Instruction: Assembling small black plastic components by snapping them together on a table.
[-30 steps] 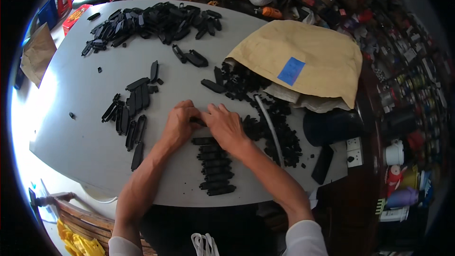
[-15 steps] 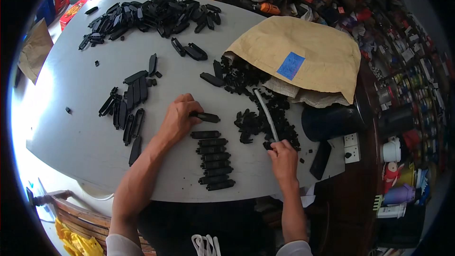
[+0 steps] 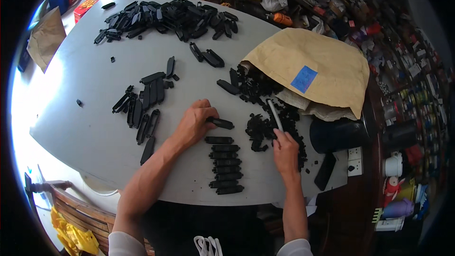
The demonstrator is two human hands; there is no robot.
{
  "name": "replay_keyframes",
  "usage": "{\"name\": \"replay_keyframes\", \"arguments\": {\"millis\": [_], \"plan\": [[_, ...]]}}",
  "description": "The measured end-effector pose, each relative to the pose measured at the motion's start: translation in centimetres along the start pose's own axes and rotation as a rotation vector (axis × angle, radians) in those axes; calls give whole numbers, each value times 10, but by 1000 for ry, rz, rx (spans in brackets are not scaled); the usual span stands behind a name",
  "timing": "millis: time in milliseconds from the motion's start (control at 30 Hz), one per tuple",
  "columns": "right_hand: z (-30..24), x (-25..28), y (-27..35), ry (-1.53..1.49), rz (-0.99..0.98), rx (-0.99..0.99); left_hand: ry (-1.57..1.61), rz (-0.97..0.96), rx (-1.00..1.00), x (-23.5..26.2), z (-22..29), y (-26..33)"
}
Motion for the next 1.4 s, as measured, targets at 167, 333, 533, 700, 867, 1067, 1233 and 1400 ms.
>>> {"name": "replay_keyframes", "arguments": {"millis": [167,333,533,700,867,1067,1233,1400], "plan": [[28,-6,5,-642,-147,-326,-38,-13,-80,5,8,1],[-1,-16,-14,-967,-245,-383,41,31,1,13,2,2],[-65,-45,-52,-1029,-414,-315,33,27,-6,11,-1,5],[-108,-71,-73,-737,-551,-211,39,53,0,9,-2,6],[-117,-88,-74,-702,-528,-165,58,73,-6,8,-4,5],[-113,-90,-75,-636,-491,-134,74,69,18,9,-3,5],[-122,-79,-79,-360,-341,66,68,66,4,8,-1,6],[-128,-64,-82,-112,-456,36,58,60,-14,7,0,6]]}}
Point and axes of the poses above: each hand's wrist, its own y-axis away from the middle knuckle, its own x-axis out of the back of the hand, z = x × y, the point moved 9 cm from there along -y, towards the middle knuckle, and after that the axes turned 7 degrees about y, right-handed, at the moved point
